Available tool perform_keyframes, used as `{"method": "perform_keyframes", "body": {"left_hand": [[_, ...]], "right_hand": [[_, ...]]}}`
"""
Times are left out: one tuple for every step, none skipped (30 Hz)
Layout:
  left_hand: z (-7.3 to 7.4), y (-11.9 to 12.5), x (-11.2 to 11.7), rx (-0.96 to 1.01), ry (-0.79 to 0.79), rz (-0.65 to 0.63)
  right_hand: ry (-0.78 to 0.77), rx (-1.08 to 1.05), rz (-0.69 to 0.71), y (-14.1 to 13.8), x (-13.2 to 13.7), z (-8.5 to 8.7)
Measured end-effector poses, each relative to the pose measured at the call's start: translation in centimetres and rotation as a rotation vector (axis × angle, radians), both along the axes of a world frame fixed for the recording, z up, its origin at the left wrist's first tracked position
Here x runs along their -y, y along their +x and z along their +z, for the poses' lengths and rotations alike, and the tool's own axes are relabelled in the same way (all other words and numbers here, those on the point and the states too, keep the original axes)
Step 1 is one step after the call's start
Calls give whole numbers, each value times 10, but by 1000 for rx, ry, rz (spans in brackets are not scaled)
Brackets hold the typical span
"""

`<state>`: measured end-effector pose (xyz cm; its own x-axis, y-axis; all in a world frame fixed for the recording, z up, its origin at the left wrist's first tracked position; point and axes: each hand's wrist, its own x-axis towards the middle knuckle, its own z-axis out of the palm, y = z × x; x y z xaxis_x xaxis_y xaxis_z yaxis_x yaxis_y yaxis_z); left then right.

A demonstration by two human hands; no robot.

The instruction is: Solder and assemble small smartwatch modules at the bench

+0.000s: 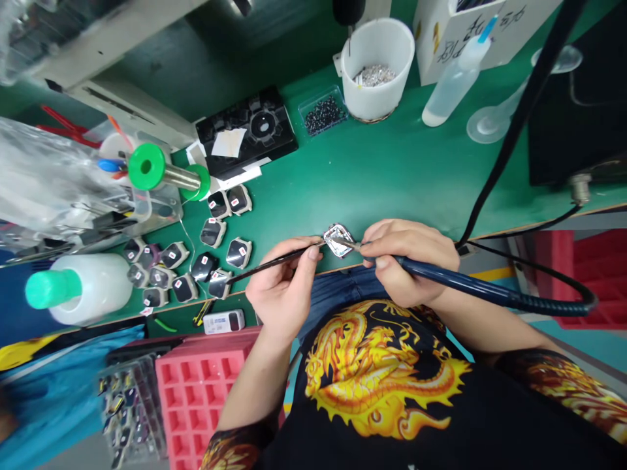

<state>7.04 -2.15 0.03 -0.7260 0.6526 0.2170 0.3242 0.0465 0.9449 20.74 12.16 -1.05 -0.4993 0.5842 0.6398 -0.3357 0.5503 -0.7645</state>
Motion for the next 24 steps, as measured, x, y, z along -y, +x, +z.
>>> {"method": "perform_keyframes", "body": {"left_hand": [[-1, 1, 1, -30, -18, -8], [-1, 1, 2, -66, -35, -17], [-2, 2, 3, -108, -50, -25], [-3, 2, 4, -152, -66, -31], [-4, 2, 5, -196, -80, -35], [-5, 2, 6, -238, -94, -36], [-6, 2, 6, -278, -107, -36], [-7, 1, 6, -320, -115, -38], [-7, 1, 6, -365, -118, -45], [-8, 1, 6, -411, -113, -55], [-8, 1, 5, -458, -105, -67], [-7, 1, 4, -503, -96, -78], [-7, 1, 4, -544, -89, -87], [-7, 1, 3, -580, -86, -93], [-6, 1, 2, -611, -85, -96], [-6, 1, 2, -636, -87, -96], [-6, 1, 1, -656, -90, -95], [-5, 2, 1, -671, -92, -93], [-5, 2, 0, -682, -92, -90], [-5, 3, 0, -691, -92, -86], [-6, 3, 0, -701, -93, -82], [-6, 4, 0, -711, -94, -79], [-6, 4, 0, -725, -92, -75], [-7, 5, 0, -741, -92, -72]], "right_hand": [[-7, -7, -4, 0, 0, -1], [-9, -14, -8, 0, 0, -1], [-9, -17, -7, 0, 0, -2], [-8, -17, -6, 0, 0, -2], [-8, -18, -4, -1, 0, -3], [-8, -20, -3, -1, 0, -3], [-9, -22, -3, -1, 0, -3], [-11, -23, -4, -1, 0, -3], [-15, -25, -7, -1, 0, -2], [-19, -25, -10, -1, 0, -2], [-22, -22, -13, 0, 0, -2], [-25, -17, -15, 0, 1, -1], [-27, -13, -16, 0, 1, -1], [-28, -10, -18, 0, 1, -1], [-28, -8, -17, 1, 1, 0], [-27, -7, -16, 1, 1, 0], [-26, -3, -11, 1, 0, 0], [-25, 2, -9, 2, 0, 0], [-23, 5, -7, 2, 0, 0], [-21, 8, -4, 2, 0, 0], [-20, 8, -4, 2, 0, 0], [-20, 5, -6, 3, 0, 0], [-19, 1, -7, 3, 0, 0], [-18, -4, -9, 3, 0, 0]]}}
